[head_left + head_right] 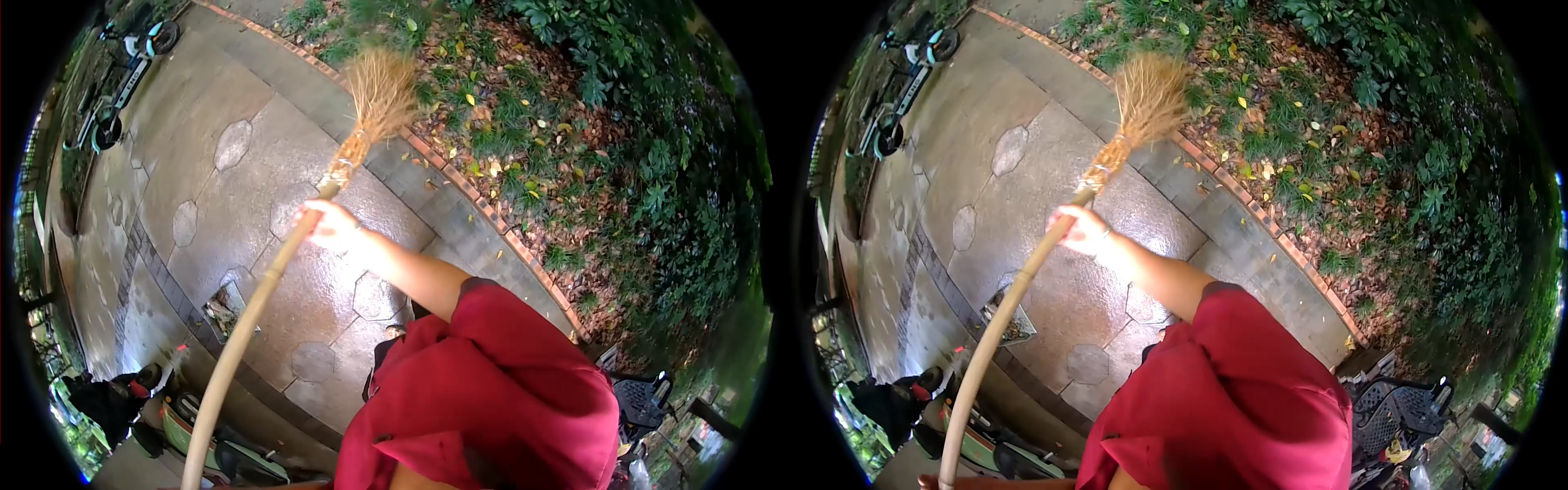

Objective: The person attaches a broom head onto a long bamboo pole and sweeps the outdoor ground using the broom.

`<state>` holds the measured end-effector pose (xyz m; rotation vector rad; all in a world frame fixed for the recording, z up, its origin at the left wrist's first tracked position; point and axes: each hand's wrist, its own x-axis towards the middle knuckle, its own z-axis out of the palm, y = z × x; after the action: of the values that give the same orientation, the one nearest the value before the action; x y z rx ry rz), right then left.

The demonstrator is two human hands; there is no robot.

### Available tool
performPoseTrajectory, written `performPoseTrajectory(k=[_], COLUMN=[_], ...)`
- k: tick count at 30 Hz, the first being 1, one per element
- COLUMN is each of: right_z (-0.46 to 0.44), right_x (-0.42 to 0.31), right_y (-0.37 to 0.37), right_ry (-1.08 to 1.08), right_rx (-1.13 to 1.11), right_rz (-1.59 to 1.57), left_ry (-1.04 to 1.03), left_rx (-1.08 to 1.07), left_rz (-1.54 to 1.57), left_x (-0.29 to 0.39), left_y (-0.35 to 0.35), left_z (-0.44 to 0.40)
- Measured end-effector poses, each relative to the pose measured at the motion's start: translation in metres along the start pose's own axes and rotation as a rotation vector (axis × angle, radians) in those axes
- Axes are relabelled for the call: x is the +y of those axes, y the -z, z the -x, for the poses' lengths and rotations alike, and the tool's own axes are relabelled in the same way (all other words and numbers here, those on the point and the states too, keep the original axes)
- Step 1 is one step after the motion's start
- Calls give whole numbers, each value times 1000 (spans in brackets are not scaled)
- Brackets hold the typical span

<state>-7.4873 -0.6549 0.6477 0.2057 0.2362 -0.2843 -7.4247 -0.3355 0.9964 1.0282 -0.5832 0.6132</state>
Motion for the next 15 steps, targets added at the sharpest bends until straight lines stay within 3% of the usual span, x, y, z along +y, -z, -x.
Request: performPoseTrajectory(k=[1,4,6,8,11,12,13,15], right_z=[9,69,138,195,243,258,277,305], right_x=[-19,-57,-68,-63,-57,-54,-47,-27], right_y=[21,124,158,161,167,153,137,96], right_ry=[15,115,247,322,488,568,646,831], right_rx=[38,467,597,625,746,678,609,738], right_rz=[51,19,90,131,143,285,422,394], left_ry=[14,157,416,648,1022,1151,1231,1347], left_rx=[-20,-23,-74,164,285,344,350,311], left_rz=[14,-233,-174,-192,-216,-207,-184,-102], left_x=[-14,-90,-140,-170,-195,-199,-208,-223], left_y=[-14,-4,53,101,180,190,200,211], left_z=[9,38,72,115,162,174,186,201])
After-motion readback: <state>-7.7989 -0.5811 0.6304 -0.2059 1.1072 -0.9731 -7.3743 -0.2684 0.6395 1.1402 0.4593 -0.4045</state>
